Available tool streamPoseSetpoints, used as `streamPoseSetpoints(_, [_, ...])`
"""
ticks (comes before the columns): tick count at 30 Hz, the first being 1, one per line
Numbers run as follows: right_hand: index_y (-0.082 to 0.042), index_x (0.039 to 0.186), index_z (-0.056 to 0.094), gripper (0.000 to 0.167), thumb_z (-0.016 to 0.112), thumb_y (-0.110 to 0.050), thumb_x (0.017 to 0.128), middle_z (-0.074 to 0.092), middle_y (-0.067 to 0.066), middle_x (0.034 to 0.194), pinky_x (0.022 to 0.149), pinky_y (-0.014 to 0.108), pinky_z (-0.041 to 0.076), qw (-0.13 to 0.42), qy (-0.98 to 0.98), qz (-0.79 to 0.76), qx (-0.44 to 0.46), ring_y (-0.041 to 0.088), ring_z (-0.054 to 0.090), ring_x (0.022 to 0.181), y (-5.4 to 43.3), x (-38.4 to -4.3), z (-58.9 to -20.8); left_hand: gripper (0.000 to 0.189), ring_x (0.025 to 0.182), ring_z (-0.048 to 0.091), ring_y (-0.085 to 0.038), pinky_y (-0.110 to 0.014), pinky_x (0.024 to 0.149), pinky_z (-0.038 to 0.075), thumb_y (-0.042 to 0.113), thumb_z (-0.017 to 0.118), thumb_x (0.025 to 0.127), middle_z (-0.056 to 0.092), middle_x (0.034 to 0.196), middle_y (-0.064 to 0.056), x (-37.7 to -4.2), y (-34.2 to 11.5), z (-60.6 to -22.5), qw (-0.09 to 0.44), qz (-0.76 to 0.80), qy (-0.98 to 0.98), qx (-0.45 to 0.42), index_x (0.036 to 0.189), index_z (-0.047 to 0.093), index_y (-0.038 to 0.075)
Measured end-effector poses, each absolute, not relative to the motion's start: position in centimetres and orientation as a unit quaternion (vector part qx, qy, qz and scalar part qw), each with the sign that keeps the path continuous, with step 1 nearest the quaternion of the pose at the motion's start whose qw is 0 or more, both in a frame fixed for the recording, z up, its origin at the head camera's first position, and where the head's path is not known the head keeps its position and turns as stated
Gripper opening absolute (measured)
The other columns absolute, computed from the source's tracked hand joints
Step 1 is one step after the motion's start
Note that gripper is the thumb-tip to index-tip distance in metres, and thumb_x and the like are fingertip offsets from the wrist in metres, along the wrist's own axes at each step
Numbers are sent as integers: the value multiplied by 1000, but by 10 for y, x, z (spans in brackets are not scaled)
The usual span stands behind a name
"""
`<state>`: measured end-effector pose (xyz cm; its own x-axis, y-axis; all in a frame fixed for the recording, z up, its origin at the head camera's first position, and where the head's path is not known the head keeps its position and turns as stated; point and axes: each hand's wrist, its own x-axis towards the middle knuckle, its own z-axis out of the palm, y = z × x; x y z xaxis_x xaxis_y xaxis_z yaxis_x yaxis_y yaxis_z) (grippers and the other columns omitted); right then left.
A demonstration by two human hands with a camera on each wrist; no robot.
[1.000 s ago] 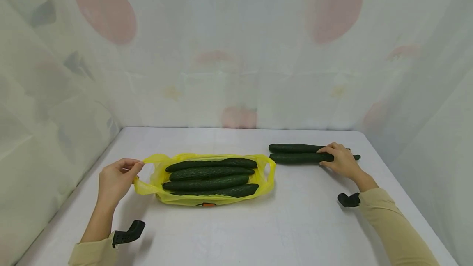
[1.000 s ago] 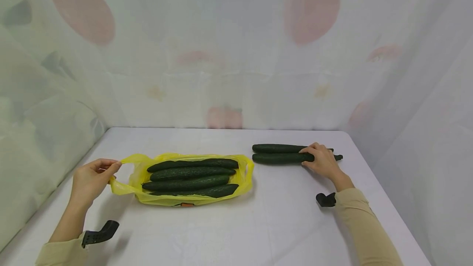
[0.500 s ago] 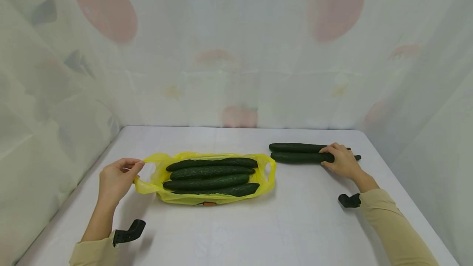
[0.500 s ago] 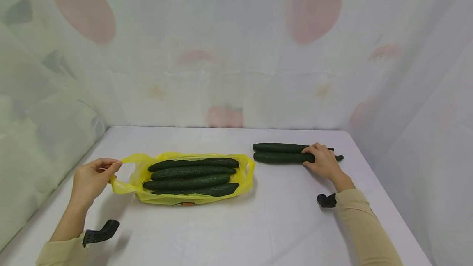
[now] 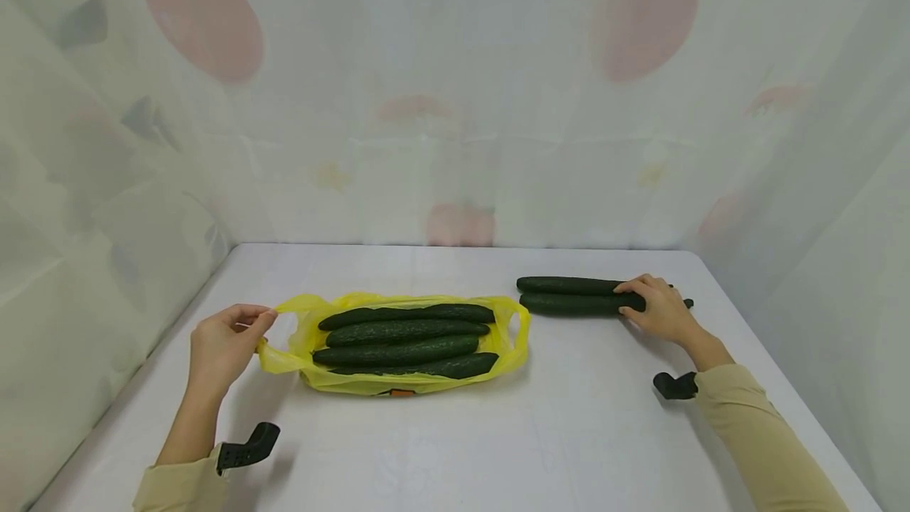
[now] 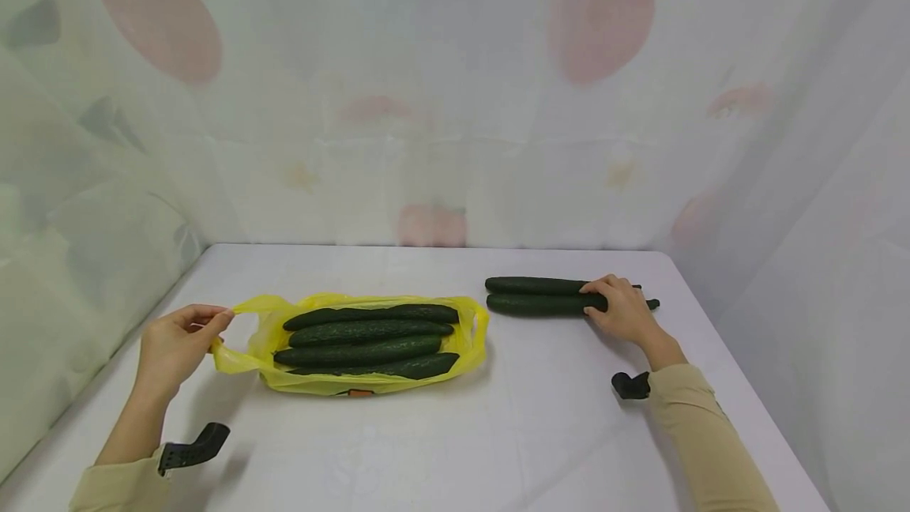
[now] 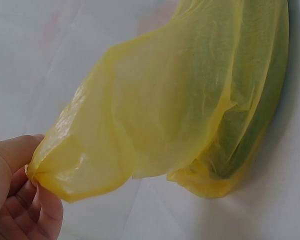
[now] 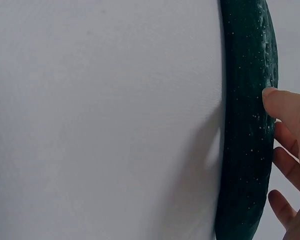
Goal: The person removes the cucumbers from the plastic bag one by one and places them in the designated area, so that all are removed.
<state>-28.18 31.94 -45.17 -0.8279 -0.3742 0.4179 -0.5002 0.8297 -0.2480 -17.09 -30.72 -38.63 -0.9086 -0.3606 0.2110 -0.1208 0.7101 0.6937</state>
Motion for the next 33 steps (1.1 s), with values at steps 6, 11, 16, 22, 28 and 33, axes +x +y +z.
streamPoseSetpoints(6, [-10,106,64,31,73,-11,76,59,15,104,70,53,39,173,-940,181,231,38,53,92,320,-281,-451,40,55,59,-5,-22,48,47,41,57,88,65,88,-14,-171,-308,-387,166,-357,-910,133,100,67,5])
streamPoseSetpoints(11, [-10,106,65,30,73,-10,77,60,13,103,69,52,40,182,-937,183,236,36,54,92,318,-282,-450,40,55,58,-5,-22,48,46,41,57,88,65,87,-15,-170,-308,-387,167,-358,-910,130,100,67,4])
streamPoseSetpoints(16, [-6,106,63,27,69,-7,80,61,10,101,75,49,44,184,-928,205,250,31,55,93,310,-281,-441,41,54,58,-5,-22,48,46,42,58,88,66,86,-15,-171,-308,-388,169,-361,-908,128,99,67,4])
streamPoseSetpoints(22, [-3,106,62,27,69,-2,79,62,9,97,74,46,47,214,-912,220,274,28,58,90,301,-278,-429,40,55,58,-4,-22,48,47,42,58,88,66,87,-14,-171,-307,-388,168,-361,-908,131,100,67,5])
streamPoseSetpoints(28, [-3,106,63,33,72,1,74,63,8,97,73,42,47,252,-893,221,300,25,60,89,292,-279,-420,42,53,57,-3,-22,48,45,43,58,87,66,86,-13,-170,-306,-387,165,-359,-908,136,101,67,4])
streamPoseSetpoints(33, [-2,110,62,37,72,1,75,63,9,103,78,41,48,247,-890,236,303,26,60,93,282,-275,-410,44,53,57,-2,-22,48,45,44,58,87,66,86,-13,-170,-307,-386,166,-360,-908,134,102,67,4])
